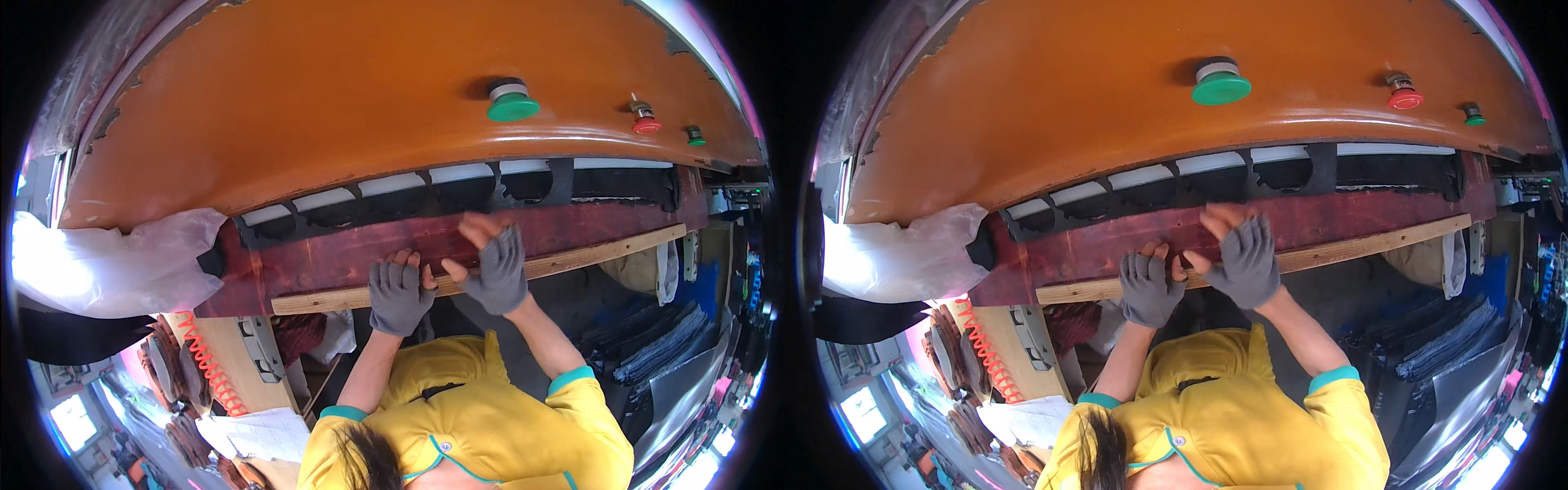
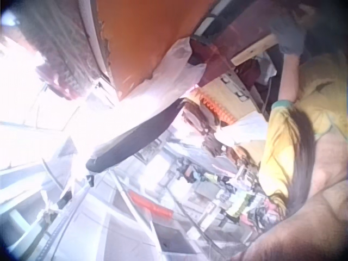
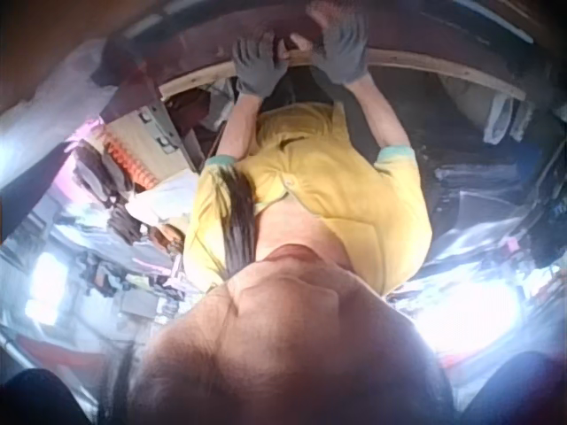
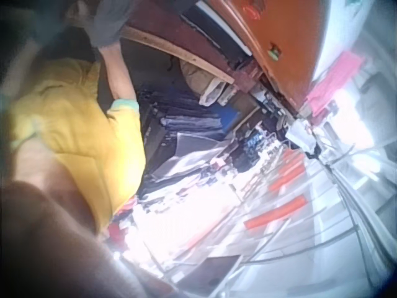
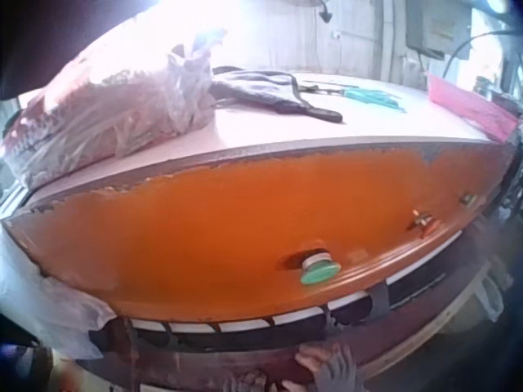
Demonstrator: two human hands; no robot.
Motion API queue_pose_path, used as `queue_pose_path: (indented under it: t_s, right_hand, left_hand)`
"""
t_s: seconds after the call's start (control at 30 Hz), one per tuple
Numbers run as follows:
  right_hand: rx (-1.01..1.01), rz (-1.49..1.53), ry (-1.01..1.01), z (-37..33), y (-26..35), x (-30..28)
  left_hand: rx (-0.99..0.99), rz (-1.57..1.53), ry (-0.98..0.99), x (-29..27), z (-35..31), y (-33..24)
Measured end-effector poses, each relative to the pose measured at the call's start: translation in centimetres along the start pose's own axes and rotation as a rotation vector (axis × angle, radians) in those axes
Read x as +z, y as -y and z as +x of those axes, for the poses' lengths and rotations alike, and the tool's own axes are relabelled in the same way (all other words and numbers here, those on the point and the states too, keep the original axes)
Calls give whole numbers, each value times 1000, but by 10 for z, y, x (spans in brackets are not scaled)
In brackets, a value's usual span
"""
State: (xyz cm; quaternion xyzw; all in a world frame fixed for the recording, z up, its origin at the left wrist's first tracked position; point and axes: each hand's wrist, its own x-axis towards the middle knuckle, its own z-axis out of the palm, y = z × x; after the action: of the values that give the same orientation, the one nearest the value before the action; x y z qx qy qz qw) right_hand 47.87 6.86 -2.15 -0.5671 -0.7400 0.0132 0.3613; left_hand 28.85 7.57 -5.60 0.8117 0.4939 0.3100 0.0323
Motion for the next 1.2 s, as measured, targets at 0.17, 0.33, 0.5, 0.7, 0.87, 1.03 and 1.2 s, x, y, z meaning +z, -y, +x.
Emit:
queue_pose_path:
  t_s: [0.17,0.33,0.5,0.7,0.87,1.03,1.2]
  right_hand:
    - [-35,-111,147,-27,6,11]
    - [94,-151,204,-33,6,23]
    - [131,-181,134,-32,19,23]
    - [122,-30,55,-47,37,5]
    - [228,165,205,-79,53,-14]
    - [146,154,-35,-27,53,-13]
    - [119,-47,60,59,62,17]
  left_hand:
    - [22,-15,63,-1,-2,-4]
    - [-1,-4,135,-3,0,-5]
    - [-97,-67,108,-8,-2,-11]
    - [-93,-133,141,-25,-28,-23]
    - [-172,-297,206,-47,-50,-33]
    - [-212,122,-207,-49,-7,-1]
    - [-244,221,-207,-49,-1,10]
